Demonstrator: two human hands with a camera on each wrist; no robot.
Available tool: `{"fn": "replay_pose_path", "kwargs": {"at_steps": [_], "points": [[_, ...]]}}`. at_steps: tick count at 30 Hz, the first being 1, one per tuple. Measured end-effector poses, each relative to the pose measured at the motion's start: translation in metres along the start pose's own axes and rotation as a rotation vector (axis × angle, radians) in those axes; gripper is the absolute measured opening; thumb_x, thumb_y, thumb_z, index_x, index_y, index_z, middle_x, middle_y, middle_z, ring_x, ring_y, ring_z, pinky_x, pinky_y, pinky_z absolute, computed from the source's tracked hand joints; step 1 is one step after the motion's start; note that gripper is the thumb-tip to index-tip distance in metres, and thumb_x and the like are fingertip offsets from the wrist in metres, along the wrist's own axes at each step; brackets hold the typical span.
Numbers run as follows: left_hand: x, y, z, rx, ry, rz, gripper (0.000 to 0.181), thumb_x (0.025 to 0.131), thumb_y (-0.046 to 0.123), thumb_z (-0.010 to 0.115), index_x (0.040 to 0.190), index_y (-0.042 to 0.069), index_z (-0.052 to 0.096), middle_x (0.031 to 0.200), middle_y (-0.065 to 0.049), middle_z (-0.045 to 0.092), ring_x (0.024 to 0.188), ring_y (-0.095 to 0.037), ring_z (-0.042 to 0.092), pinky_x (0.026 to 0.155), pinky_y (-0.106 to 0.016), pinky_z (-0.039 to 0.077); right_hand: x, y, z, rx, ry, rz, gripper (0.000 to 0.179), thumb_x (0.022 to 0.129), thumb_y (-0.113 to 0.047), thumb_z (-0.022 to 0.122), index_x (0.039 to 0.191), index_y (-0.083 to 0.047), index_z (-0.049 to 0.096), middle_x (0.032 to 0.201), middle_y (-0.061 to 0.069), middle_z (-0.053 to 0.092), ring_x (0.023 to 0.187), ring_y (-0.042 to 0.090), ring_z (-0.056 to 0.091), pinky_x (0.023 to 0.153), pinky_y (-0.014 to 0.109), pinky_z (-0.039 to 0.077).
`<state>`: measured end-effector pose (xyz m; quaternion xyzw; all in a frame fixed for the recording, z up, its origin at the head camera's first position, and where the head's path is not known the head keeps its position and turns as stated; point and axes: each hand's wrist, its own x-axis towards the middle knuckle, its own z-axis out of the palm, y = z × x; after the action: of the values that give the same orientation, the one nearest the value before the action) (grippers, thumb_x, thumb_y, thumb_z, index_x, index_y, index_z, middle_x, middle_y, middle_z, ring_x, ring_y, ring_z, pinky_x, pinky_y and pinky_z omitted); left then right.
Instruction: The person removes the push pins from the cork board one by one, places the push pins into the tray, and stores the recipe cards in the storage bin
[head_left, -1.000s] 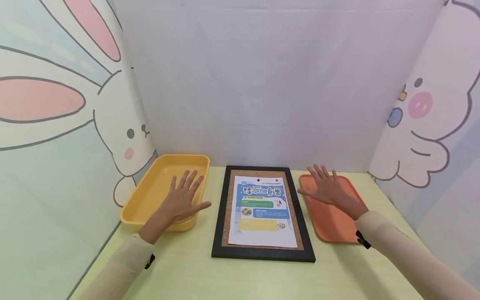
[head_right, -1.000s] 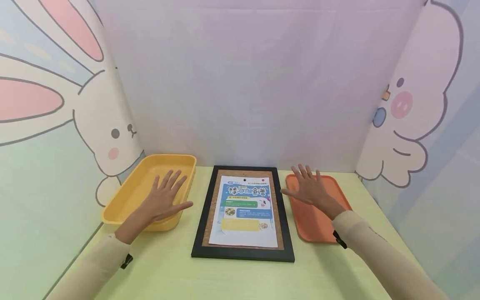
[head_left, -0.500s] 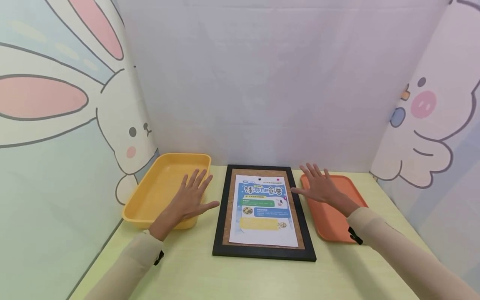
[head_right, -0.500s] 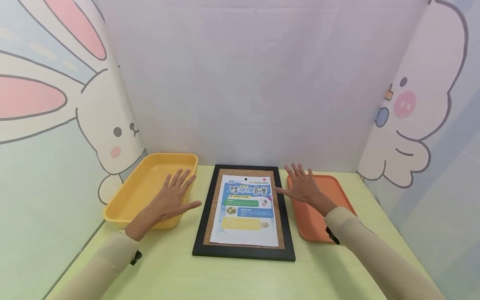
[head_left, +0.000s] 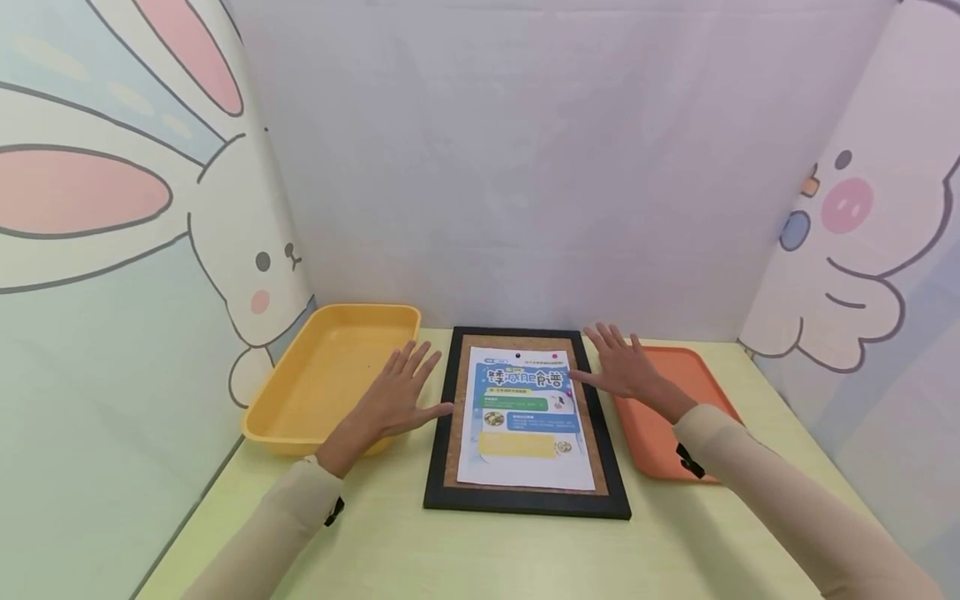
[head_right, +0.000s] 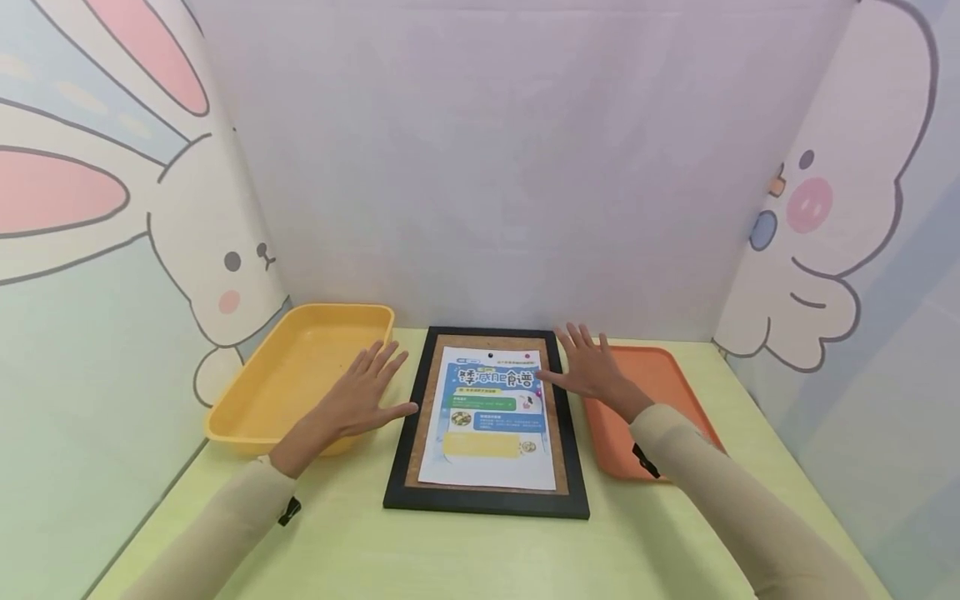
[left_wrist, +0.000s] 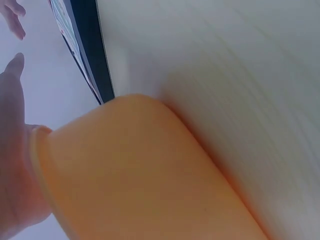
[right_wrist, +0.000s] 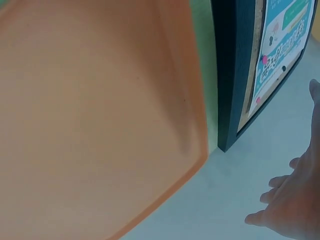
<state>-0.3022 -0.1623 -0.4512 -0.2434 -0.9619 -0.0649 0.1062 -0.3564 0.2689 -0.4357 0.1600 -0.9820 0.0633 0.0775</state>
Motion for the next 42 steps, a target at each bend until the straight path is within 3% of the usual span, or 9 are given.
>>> {"fn": "replay_pose_path", "kwargs": {"at_steps": [9, 15, 25, 33, 42], "points": [[0.008, 0.012, 0.006, 0.003, -0.002, 0.032, 0.102, 0.092, 0.075, 0.056, 0.165, 0.009, 0.027, 0.173, -0.013, 0.018, 0.159, -0.038, 0.012, 0.127, -0.056, 0.014, 0.007, -0.006, 0.010, 0.024, -0.030, -0.006, 0.103, 0.090, -0.065, 0.069, 0.163, -0.004, 0.029, 0.167, 0.029, 0.022, 0.154, 0.050, 0.018, 0.120, 0.072, 0.010], [0.010, 0.020, 0.009, -0.003, -0.041, 0.021, 0.104, 0.091, 0.079, 0.050, 0.166, 0.011, 0.025, 0.173, -0.011, 0.016, 0.160, -0.036, 0.009, 0.127, -0.054, 0.013, 0.011, -0.015, 0.014, 0.046, -0.045, -0.024, 0.103, 0.090, -0.065, 0.069, 0.164, -0.005, 0.028, 0.167, 0.028, 0.022, 0.154, 0.050, 0.017, 0.120, 0.072, 0.009], [0.010, 0.028, 0.017, -0.023, -0.104, -0.003, 0.104, 0.092, 0.077, 0.055, 0.166, 0.012, 0.024, 0.173, -0.011, 0.017, 0.160, -0.036, 0.009, 0.126, -0.054, 0.016, 0.021, -0.036, 0.021, 0.038, -0.091, -0.053, 0.099, 0.094, -0.065, 0.064, 0.163, -0.004, 0.029, 0.167, 0.026, 0.027, 0.154, 0.049, 0.021, 0.119, 0.074, 0.013], [0.017, 0.037, 0.019, -0.031, -0.109, 0.022, 0.104, 0.094, 0.077, 0.051, 0.166, 0.009, 0.020, 0.173, -0.012, 0.016, 0.160, -0.035, 0.010, 0.127, -0.050, 0.015, 0.027, -0.037, 0.029, 0.080, -0.093, -0.048, 0.097, 0.094, -0.065, 0.065, 0.163, -0.006, 0.031, 0.167, 0.024, 0.028, 0.155, 0.047, 0.020, 0.120, 0.072, 0.010], [0.020, 0.044, 0.026, -0.016, -0.114, 0.040, 0.106, 0.095, 0.076, 0.050, 0.166, 0.005, 0.017, 0.172, -0.015, 0.019, 0.158, -0.038, 0.016, 0.127, -0.048, 0.017, 0.033, -0.056, 0.029, 0.077, -0.121, -0.069, 0.097, 0.094, -0.064, 0.065, 0.162, -0.003, 0.032, 0.166, 0.024, 0.030, 0.155, 0.046, 0.022, 0.120, 0.071, 0.015]]}}
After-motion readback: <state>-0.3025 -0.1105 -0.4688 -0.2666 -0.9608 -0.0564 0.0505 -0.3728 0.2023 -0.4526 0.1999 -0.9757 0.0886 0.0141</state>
